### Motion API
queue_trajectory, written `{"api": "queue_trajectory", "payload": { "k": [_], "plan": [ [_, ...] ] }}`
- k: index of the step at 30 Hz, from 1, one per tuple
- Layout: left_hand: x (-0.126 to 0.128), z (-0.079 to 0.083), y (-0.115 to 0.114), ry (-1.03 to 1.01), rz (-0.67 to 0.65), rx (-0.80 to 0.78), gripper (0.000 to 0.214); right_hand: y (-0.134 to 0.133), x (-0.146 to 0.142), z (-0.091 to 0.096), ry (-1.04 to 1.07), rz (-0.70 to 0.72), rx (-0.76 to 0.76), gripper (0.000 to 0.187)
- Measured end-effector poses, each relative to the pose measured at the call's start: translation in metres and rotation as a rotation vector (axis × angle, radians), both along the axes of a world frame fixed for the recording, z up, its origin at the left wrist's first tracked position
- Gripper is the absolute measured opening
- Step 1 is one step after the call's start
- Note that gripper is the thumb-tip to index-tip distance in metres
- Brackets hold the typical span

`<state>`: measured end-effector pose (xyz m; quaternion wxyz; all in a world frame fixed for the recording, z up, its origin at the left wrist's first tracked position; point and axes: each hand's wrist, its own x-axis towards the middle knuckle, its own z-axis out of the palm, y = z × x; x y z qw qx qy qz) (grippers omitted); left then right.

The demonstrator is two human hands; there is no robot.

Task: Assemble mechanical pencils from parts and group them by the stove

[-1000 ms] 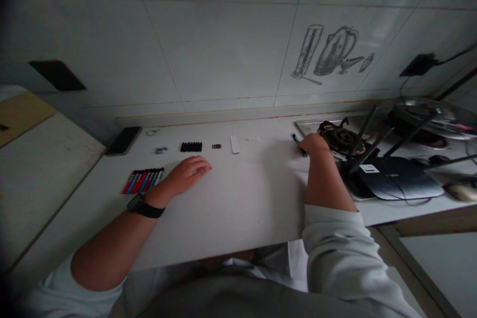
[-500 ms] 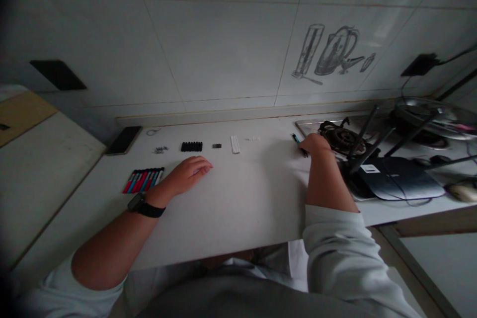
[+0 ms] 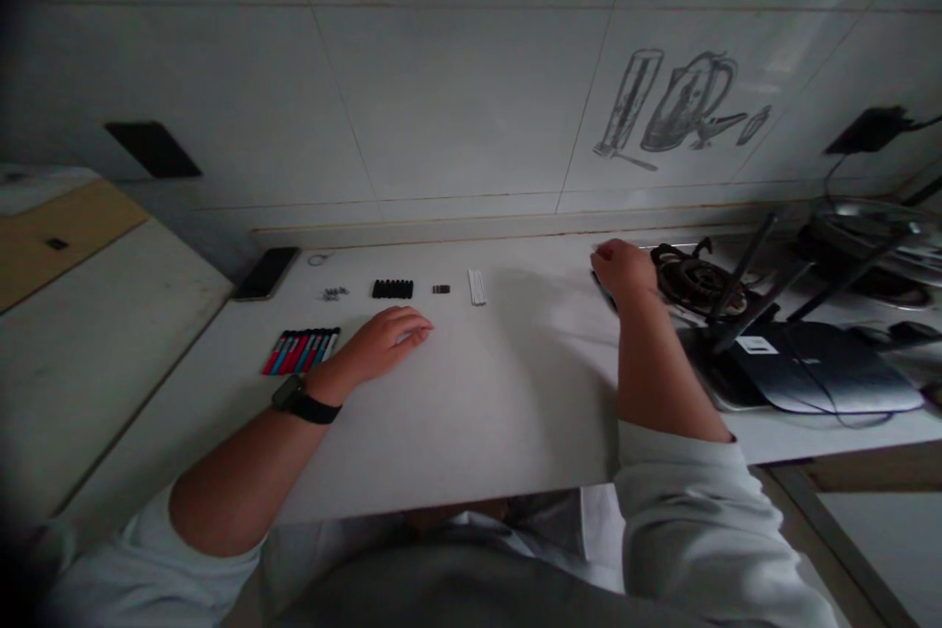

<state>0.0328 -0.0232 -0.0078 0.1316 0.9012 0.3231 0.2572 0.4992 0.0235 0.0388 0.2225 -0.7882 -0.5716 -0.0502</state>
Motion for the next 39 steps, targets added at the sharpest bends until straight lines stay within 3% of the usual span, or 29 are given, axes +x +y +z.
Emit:
{"api": "queue_trajectory", "payload": {
  "k": [3, 6, 11, 14, 19, 26, 31, 35, 39],
  "plan": [
    [0.002, 0.004, -0.003, 0.018, 0.019, 0.009, 0.029, -0.010, -0.052, 0.018, 0.052, 0.154, 0.130, 0.025],
    [0.003, 0.008, -0.005, 0.044, 0.031, -0.001, 0.026, -0.025, -0.106, 0.020, 0.073, 0.413, 0.125, 0.024],
    [0.002, 0.008, -0.007, 0.067, 0.046, -0.032, 0.023, -0.046, -0.173, -0.005, 0.002, 0.843, -0.158, 0.020],
    [0.002, 0.008, -0.008, 0.097, 0.041, -0.058, 0.023, -0.051, -0.192, -0.022, -0.062, 0.976, -0.291, 0.017],
    [0.001, 0.008, -0.008, 0.162, 0.025, -0.121, 0.018, -0.049, -0.195, -0.033, -0.061, 1.029, -0.320, 0.018],
    [0.002, 0.009, -0.008, 0.167, 0.045, -0.093, 0.016, -0.045, -0.192, -0.035, -0.011, 1.026, -0.305, 0.015],
    [-0.020, 0.026, -0.001, 0.139, 0.286, -0.013, 0.019, -0.045, -0.191, -0.034, 0.002, 1.026, -0.316, 0.014],
    [-0.065, 0.040, 0.014, 0.164, 0.511, -0.022, 0.014, -0.045, -0.190, -0.035, 0.005, 1.013, -0.317, 0.013],
    [-0.106, 0.042, 0.024, 0.294, 0.665, -0.088, 0.015, -0.044, -0.191, -0.035, 0.006, 1.011, -0.324, 0.012]
  ]
}}
